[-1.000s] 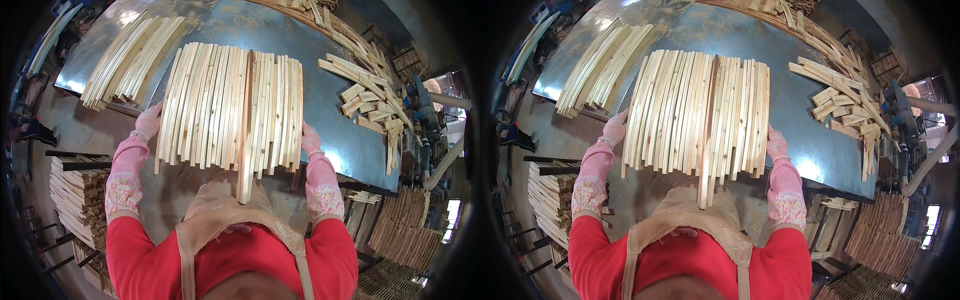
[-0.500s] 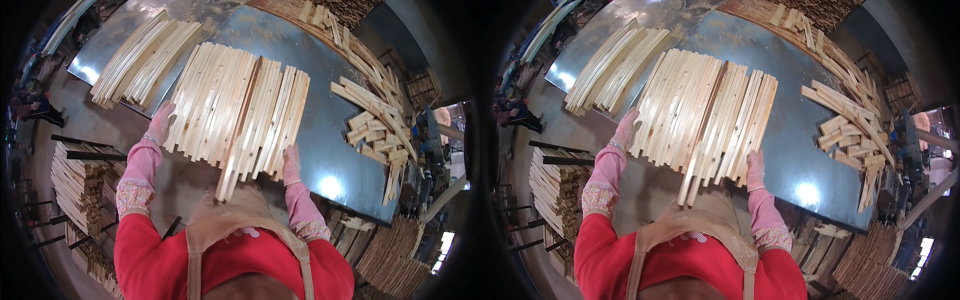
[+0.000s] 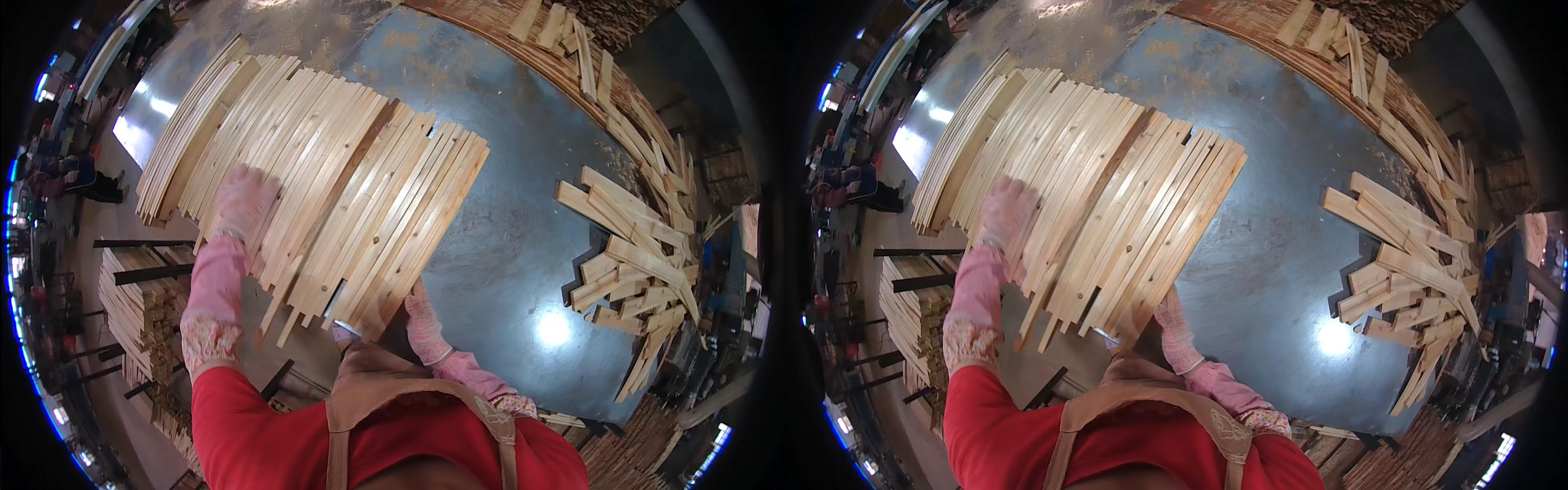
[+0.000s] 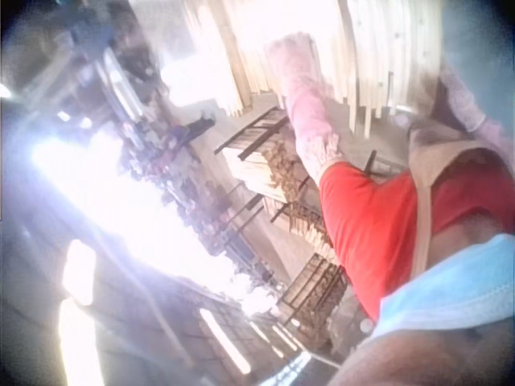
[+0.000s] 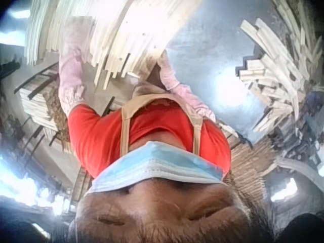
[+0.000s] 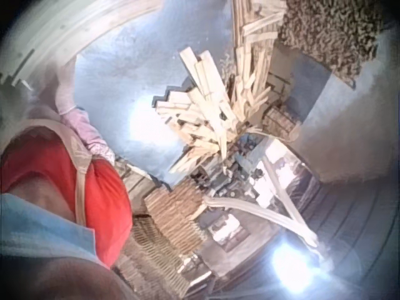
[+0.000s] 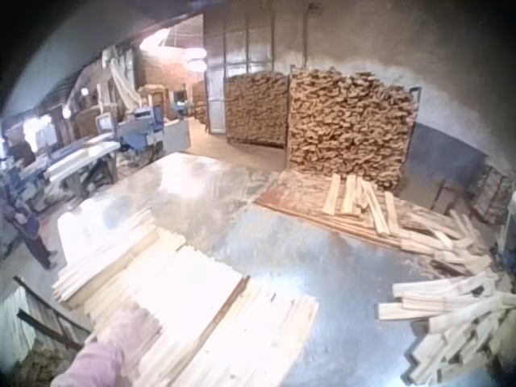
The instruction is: The person picks up thin wooden planks from a pile on a metal table and stacks them neatly. They repeatedly gather planks, align them, and place them into a growing stack, occasionally adjusting the pile to maintain order.
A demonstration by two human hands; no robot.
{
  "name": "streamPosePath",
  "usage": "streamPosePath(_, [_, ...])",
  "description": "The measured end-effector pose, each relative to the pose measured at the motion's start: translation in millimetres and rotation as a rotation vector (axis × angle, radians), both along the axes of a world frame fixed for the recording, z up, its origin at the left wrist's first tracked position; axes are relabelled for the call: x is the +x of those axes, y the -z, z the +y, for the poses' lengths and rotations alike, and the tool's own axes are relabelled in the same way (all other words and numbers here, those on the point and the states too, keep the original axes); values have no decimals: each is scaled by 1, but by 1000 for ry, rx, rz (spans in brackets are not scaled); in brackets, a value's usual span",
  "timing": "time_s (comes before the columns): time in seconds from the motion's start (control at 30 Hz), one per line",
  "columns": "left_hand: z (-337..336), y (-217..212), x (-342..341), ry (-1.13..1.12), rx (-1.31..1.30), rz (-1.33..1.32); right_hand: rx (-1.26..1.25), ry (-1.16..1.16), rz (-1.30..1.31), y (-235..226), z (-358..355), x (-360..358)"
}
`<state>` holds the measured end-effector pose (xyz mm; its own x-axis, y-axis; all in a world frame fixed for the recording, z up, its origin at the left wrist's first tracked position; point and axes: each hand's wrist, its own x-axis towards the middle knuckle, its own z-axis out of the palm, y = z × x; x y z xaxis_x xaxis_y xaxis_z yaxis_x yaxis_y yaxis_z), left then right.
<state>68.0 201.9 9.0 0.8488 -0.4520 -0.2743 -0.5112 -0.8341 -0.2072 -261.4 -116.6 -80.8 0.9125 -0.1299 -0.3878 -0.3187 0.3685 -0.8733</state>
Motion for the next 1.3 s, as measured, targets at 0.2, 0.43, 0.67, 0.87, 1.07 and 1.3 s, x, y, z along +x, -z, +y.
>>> streamPosePath(0.2, [-104,-14,-115,-358,-195,74,-34,-82,84,14,-42,31])
streamPosePath(0.43, [-33,-51,-133,-587,-409,50,-50,-50,170,35,-60,59])
streamPosePath(0.67, [140,-7,28,-575,15,-346,-450,-378,510,9,-53,114])
streamPosePath(0.87, [193,27,99,-495,48,-598,-442,-193,392,13,-45,119])
streamPosePath(1.07, [250,56,152,-459,-106,-662,-277,-164,384,-5,2,170])
streamPosePath(1.3, [312,28,253,-763,202,-431,72,-201,440,-32,80,271])
